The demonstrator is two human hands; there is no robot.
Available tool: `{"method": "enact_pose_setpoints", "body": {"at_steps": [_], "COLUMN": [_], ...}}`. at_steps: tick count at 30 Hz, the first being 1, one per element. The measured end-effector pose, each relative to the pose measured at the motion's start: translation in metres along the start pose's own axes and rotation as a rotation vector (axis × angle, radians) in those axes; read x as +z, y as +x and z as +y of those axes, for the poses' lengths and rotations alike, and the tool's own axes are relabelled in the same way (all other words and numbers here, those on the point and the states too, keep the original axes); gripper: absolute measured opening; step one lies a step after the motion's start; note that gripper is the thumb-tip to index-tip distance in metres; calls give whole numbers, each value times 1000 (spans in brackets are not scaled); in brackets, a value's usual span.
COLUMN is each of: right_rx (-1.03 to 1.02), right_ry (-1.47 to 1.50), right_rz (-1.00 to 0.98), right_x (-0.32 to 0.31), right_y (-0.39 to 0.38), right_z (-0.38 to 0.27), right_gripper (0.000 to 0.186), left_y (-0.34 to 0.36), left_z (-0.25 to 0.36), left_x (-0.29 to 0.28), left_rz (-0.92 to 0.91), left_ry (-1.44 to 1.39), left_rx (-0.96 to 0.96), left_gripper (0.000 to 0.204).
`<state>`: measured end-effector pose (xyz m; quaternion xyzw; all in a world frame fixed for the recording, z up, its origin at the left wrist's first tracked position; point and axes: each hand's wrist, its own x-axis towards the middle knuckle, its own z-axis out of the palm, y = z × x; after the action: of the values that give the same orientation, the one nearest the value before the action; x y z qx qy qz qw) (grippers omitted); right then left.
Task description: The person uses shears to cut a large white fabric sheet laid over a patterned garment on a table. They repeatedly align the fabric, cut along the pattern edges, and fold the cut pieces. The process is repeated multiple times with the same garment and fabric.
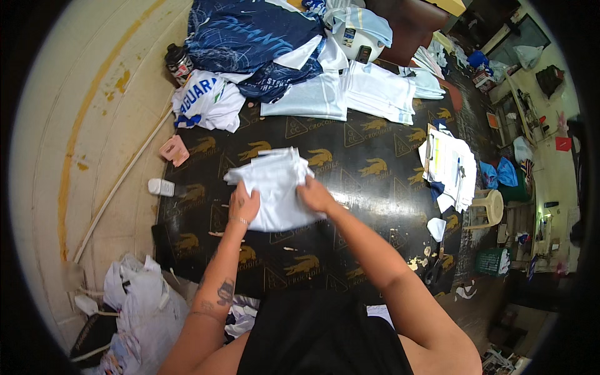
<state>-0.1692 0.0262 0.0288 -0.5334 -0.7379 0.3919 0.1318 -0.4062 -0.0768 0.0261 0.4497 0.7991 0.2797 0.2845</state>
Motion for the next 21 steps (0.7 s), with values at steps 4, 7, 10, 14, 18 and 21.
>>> {"method": "enact_pose_setpoints", "body": {"at_steps": [4, 7, 10, 14, 18, 21], "right_rx": [-82, 30, -25, 372, 435, 467], "right_ry": [393, 781, 740, -20, 209, 472], "right_rz": [324, 305, 283, 275, 156, 112], "right_x": [-97, -166, -185, -153, -119, -99], "right_y": [97, 159, 202, 241, 259, 247], "right_z": [2, 8, 19, 38, 42, 32], "right_gripper": [29, 58, 56, 99, 100, 96], "left_y": [136, 223, 278, 343, 399, 389], "left_z": [86, 137, 143, 90, 54, 58], "left_x": [-13, -29, -10, 41, 38, 29], "left_rz": [131, 93, -29, -1, -111, 61], "left_ry": [-473, -344, -747, -350, -387, -130], "left_rx": [456, 604, 495, 326, 446, 533], "left_gripper": [99, 49, 45, 65, 60, 56]}}
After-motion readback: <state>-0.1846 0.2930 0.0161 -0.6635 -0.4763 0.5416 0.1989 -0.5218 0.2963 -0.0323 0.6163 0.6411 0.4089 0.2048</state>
